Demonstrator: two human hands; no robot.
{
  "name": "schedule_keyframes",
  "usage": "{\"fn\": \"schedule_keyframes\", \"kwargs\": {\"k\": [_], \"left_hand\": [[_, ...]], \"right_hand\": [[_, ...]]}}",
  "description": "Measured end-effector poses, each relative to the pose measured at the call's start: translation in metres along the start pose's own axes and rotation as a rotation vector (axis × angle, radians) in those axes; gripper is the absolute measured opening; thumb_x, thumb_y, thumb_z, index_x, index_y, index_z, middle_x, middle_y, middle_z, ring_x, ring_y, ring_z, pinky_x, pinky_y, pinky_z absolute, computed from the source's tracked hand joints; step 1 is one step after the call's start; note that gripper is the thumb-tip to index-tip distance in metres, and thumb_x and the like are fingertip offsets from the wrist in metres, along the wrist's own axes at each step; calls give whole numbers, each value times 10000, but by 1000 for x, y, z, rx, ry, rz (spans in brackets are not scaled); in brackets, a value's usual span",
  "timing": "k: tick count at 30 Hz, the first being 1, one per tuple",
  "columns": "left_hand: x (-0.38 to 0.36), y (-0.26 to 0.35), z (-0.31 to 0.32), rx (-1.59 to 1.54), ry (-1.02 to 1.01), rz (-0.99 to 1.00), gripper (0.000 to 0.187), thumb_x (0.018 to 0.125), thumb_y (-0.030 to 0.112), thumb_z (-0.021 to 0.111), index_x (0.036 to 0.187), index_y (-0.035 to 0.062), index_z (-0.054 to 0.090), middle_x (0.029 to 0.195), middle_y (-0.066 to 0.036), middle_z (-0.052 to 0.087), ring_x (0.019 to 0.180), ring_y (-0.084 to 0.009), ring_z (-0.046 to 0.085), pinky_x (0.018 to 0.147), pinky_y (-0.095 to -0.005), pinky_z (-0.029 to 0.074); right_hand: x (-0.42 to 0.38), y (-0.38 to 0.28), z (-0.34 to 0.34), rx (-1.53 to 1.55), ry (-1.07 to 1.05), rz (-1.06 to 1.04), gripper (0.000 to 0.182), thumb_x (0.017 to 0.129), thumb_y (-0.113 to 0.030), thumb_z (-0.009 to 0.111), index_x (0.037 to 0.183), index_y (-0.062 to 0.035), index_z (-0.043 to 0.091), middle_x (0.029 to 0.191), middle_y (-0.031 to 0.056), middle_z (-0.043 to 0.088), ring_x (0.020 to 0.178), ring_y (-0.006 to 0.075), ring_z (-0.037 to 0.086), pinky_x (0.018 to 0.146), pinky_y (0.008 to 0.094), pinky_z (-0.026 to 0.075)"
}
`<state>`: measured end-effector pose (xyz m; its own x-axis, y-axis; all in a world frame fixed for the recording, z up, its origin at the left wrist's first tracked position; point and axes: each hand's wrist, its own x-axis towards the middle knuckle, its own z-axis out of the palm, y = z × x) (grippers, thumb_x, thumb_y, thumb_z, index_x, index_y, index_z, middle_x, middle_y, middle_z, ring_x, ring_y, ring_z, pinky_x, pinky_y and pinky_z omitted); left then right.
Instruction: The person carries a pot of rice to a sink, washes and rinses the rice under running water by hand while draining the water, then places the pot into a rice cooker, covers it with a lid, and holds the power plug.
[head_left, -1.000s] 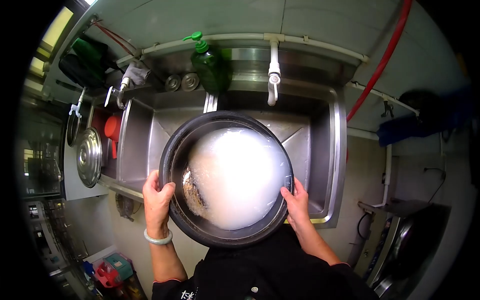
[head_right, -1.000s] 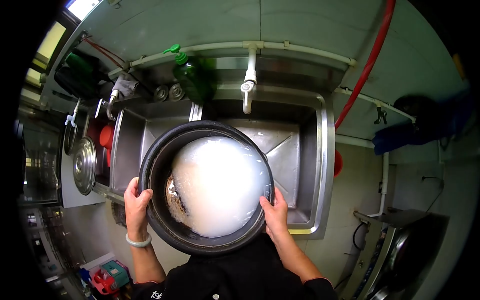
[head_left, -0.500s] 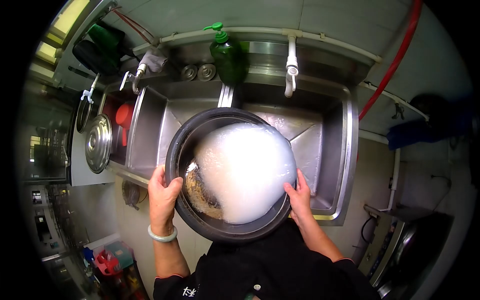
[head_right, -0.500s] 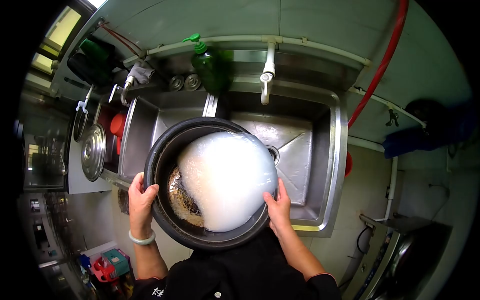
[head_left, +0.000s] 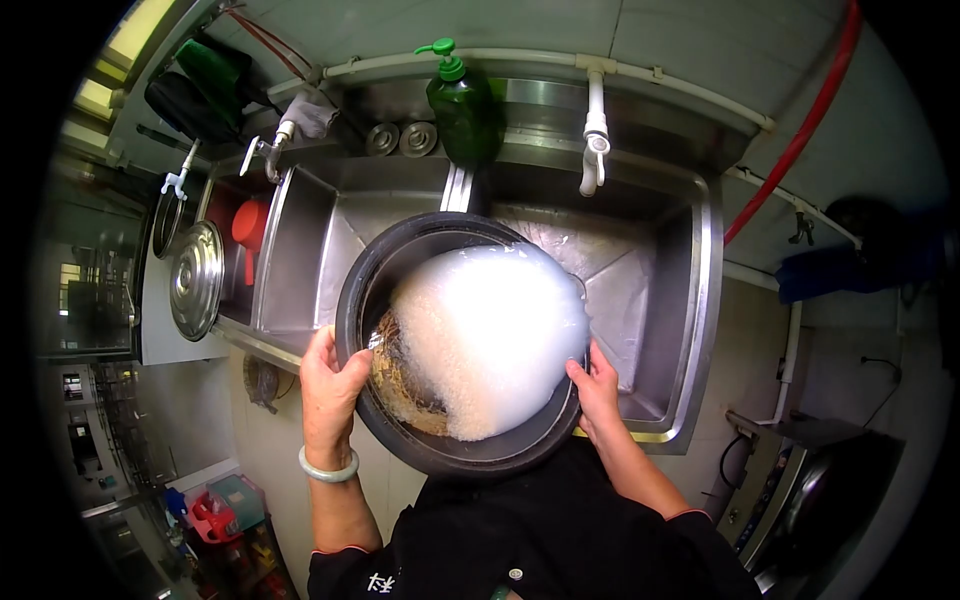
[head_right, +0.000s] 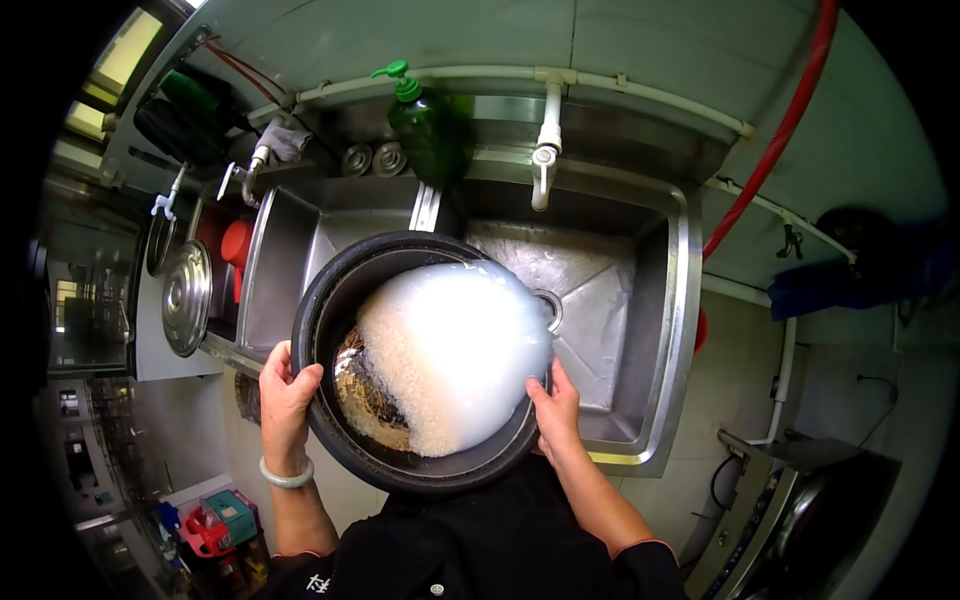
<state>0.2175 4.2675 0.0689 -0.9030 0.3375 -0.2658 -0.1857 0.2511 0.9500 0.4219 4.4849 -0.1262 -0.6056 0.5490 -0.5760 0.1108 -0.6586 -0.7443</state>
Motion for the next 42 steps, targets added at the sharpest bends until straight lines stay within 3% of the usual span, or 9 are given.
{"fn": "schedule_keyframes", "kwargs": {"k": [12, 37, 40, 42], "left_hand": [[5, 5, 1, -16, -38, -1, 249, 859, 1, 636, 1095, -8, 557, 966, -12, 631, 834, -59, 574, 782, -221, 480], [4, 16, 21, -131, -114, -42, 261, 881, 37, 696, 1092, 3, 547, 983, -36, 652, 842, -71, 602, 783, -231, 507], [4, 20, 27, -112, -90, -42, 248, 881, 57, 706, 1068, 19, 547, 928, -19, 649, 764, -50, 588, 680, -202, 495], [3, 21, 28, -77, -89, -80, 245, 881, 85, 718, 1049, 34, 547, 862, 7, 637, 665, -22, 547, 549, -166, 432]], "right_hand": [[7, 4, 5, 27, 8, 37, 583, 921, 61, 553, 1464, 53, 342, 1401, 137, 505, 1245, 201, 511, 1054, 306, 401], [13, 9, -1, 83, 7, 100, 542, 937, 55, 541, 1452, 32, 373, 1295, 126, 581, 1116, 187, 584, 965, 304, 480], [15, 11, -2, 105, -6, 104, 534, 940, 53, 537, 1449, 34, 377, 1284, 127, 587, 1101, 186, 593, 953, 303, 489], [16, 10, 0, 97, 29, 115, 531, 928, 61, 536, 1441, 7, 408, 1201, 121, 630, 985, 183, 641, 868, 314, 537]]}}
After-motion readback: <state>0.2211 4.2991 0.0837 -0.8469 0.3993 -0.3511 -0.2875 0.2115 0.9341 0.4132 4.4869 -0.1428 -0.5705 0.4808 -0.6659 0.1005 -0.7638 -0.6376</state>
